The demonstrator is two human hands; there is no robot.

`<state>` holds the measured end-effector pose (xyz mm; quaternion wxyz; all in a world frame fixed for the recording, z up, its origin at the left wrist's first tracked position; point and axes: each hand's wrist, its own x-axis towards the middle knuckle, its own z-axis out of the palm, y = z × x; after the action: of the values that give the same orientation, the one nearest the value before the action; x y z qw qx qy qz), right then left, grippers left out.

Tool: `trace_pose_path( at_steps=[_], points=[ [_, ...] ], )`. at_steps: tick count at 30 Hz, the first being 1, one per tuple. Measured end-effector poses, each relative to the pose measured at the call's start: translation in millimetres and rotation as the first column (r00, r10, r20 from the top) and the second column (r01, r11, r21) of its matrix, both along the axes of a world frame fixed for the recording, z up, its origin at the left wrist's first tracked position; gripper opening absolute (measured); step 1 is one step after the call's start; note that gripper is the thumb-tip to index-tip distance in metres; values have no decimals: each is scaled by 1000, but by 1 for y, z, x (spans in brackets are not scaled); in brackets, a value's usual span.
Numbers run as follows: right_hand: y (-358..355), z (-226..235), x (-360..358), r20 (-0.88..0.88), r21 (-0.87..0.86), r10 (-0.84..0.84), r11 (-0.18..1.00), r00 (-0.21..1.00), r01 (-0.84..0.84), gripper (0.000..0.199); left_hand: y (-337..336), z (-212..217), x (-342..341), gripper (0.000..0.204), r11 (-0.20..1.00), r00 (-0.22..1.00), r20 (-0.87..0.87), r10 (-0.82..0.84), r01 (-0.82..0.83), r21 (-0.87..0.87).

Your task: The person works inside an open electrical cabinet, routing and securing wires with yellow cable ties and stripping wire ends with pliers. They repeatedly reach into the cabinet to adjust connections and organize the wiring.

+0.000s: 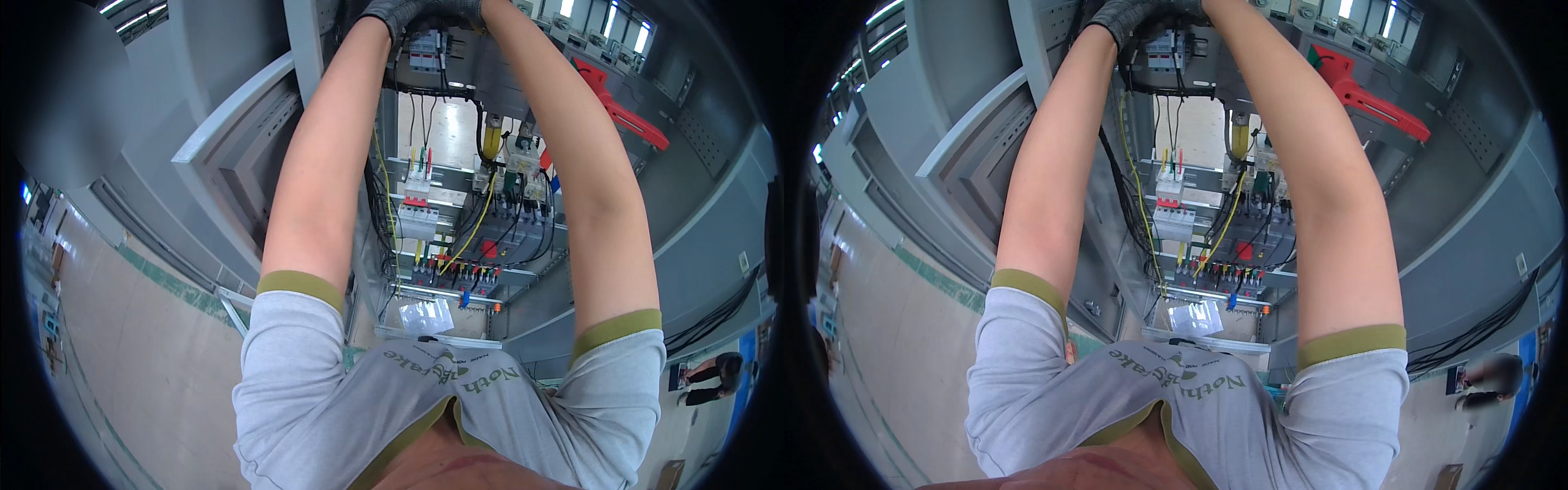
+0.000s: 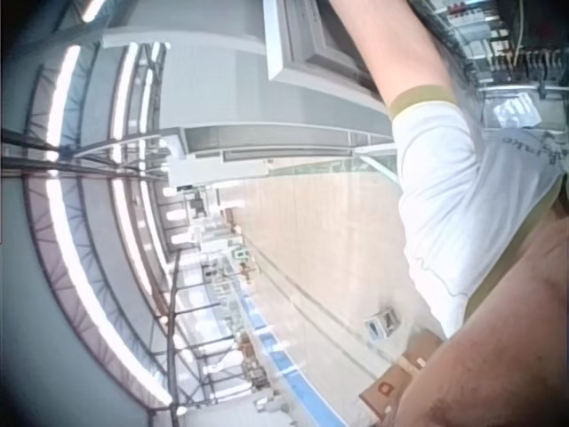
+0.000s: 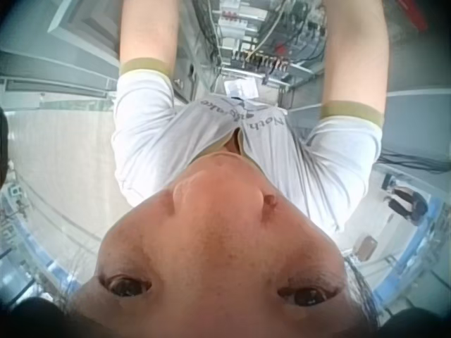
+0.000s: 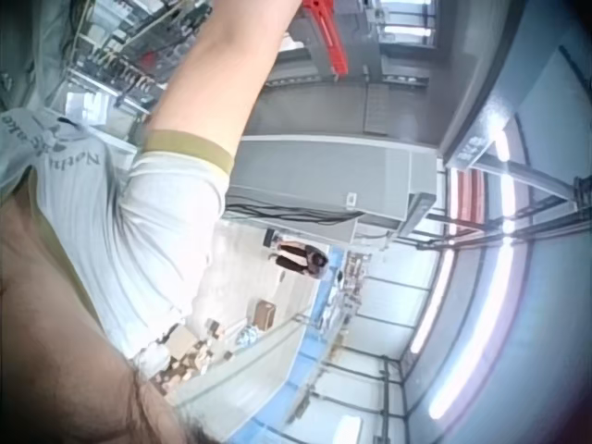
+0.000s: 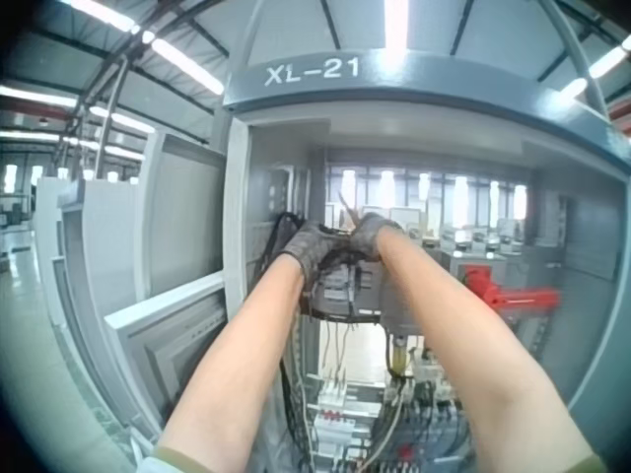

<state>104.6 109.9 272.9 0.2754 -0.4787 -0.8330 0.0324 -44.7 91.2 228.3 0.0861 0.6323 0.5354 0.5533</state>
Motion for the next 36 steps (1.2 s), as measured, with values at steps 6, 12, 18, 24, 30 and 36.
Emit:
trace_pose_path(
  at_steps=[6, 12, 18, 24, 30, 36],
  points=[
    [54, 2, 5, 132, 89, -62, 995, 989, 50, 39, 9, 17, 17, 26, 887, 733, -501, 460, -357, 292],
    [29, 11, -5, 19, 32, 26, 999, 999, -26, 29, 44, 50, -4, 31, 980, 727, -661, 188, -188, 72],
    [0, 8, 3, -13, -43, 31, 999, 999, -31, 33, 60, 64, -6, 29, 978, 573, -803, 164, -198, 58],
    [54, 14, 13, 347, 205, -4, 976, 938, -72, 23, 86, 73, 4, 26, 971, 252, -957, 142, -222, 86],
    [21, 19, 10, 374, 216, -20, 974, 927, -66, 12, 125, 75, -6, 24, 968, 102, -980, 172, -200, 150],
    [12, 16, -2, 49, -117, -45, 992, 998, 50, 14, 127, 69, -20, 25, 973, 330, -924, 191, -191, 133]
  ],
)
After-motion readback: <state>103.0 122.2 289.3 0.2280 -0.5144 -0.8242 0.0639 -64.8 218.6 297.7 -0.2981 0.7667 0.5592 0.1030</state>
